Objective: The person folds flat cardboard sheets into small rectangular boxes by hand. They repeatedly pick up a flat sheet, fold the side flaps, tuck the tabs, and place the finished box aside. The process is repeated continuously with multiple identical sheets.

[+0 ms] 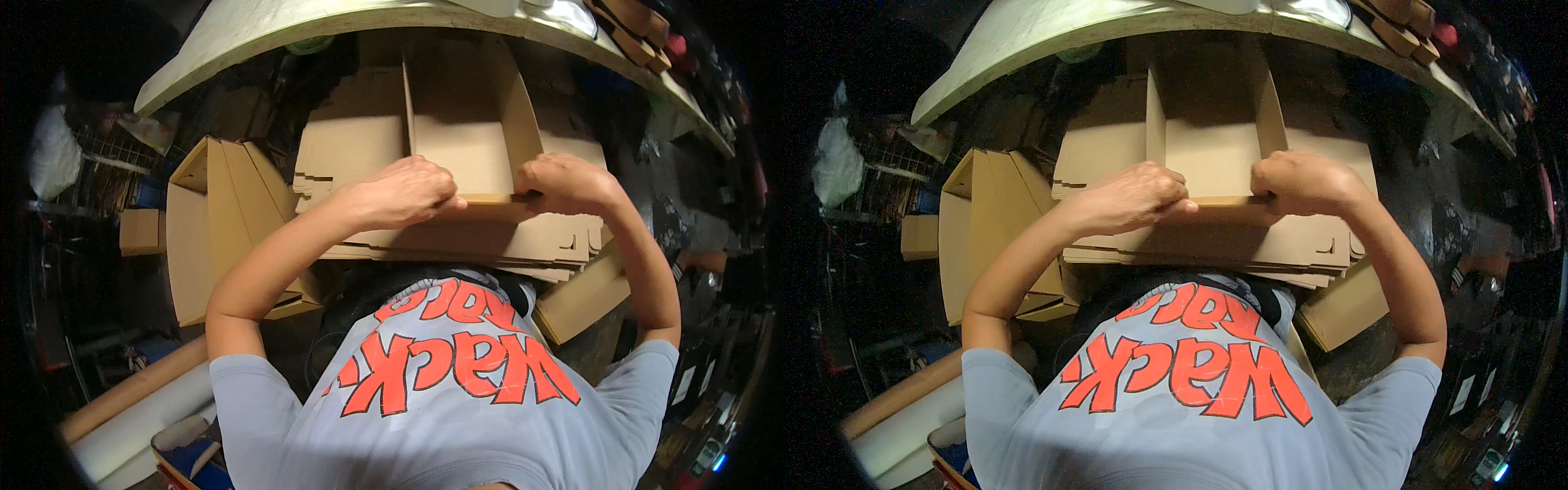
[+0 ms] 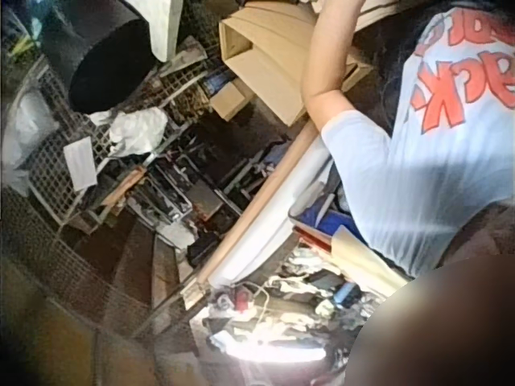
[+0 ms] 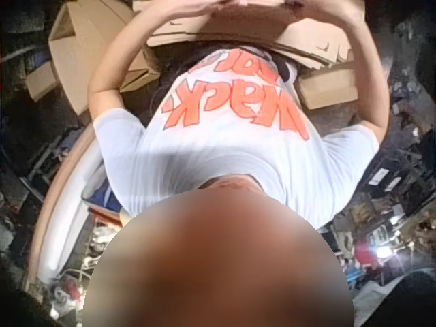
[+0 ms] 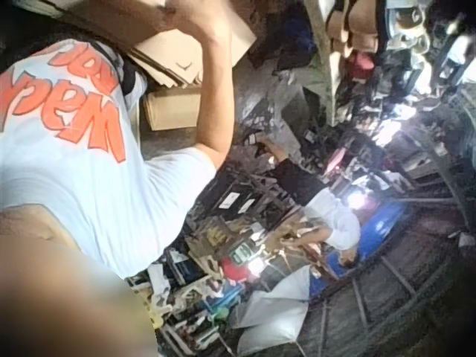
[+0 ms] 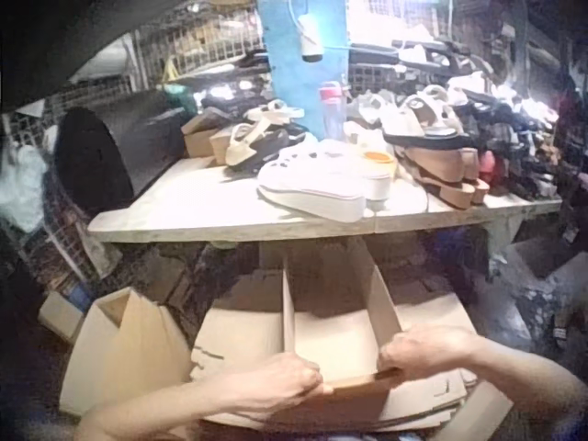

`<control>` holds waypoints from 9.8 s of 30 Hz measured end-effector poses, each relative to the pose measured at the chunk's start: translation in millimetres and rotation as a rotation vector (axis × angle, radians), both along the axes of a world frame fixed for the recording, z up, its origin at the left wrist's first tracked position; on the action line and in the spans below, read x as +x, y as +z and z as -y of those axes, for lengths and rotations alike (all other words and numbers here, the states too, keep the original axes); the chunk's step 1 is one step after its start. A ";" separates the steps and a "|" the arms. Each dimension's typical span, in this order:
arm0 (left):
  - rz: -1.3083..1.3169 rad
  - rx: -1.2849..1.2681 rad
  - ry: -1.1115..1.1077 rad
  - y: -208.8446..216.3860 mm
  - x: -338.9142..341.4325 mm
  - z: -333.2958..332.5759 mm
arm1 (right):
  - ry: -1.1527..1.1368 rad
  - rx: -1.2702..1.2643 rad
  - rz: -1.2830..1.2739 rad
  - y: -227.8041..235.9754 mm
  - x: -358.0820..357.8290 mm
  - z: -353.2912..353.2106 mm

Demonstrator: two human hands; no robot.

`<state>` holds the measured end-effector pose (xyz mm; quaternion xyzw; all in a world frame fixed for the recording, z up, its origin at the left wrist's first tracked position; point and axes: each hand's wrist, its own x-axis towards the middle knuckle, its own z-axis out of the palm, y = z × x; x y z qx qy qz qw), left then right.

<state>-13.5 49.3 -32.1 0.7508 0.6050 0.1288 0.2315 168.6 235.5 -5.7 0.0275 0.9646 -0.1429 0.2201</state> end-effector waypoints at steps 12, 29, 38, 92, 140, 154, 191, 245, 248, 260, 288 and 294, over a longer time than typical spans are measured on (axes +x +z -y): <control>0.357 -0.321 -0.209 -57.6 9.3 -123.7 | -0.190 -0.279 -0.118 -4.7 19.7 -5.5; 0.023 -0.036 -0.102 -70.1 16.2 -99.0 | -0.299 -0.544 -0.154 -19.2 29.1 -7.0; 0.015 -0.046 0.072 -20.6 0.3 -40.4 | -0.226 -0.364 -0.219 -19.7 32.5 -2.0; -0.346 0.424 -0.115 -41.6 -68.9 -47.9 | -0.572 -0.212 -0.556 -69.5 23.5 -65.8; 0.159 0.274 0.341 -26.7 -39.9 -37.6 | -0.126 0.215 -0.937 -82.8 -17.0 4.6; 0.087 -0.009 0.397 -8.1 9.7 -5.5 | -0.152 -0.134 -0.329 -21.1 -20.6 37.2; -0.155 0.171 0.197 -11.3 9.0 47.0 | 0.003 -0.078 -0.171 -14.0 -8.7 46.1; -0.125 0.395 0.111 -22.6 6.9 52.9 | -0.137 -0.373 -0.279 -22.1 22.8 20.4; -0.130 0.380 0.122 -24.9 7.9 51.4 | -0.121 -0.208 -0.419 -25.8 22.1 36.3; -0.109 0.142 0.173 -15.7 22.7 55.3 | -0.146 -0.217 -0.509 -29.3 21.2 90.1; 0.177 -0.167 0.448 106.2 3.3 203.3 | -0.541 0.240 -0.801 -173.1 32.7 19.9; -0.051 0.019 0.732 162.0 28.0 235.0 | -0.596 0.220 -0.836 -168.5 32.4 24.5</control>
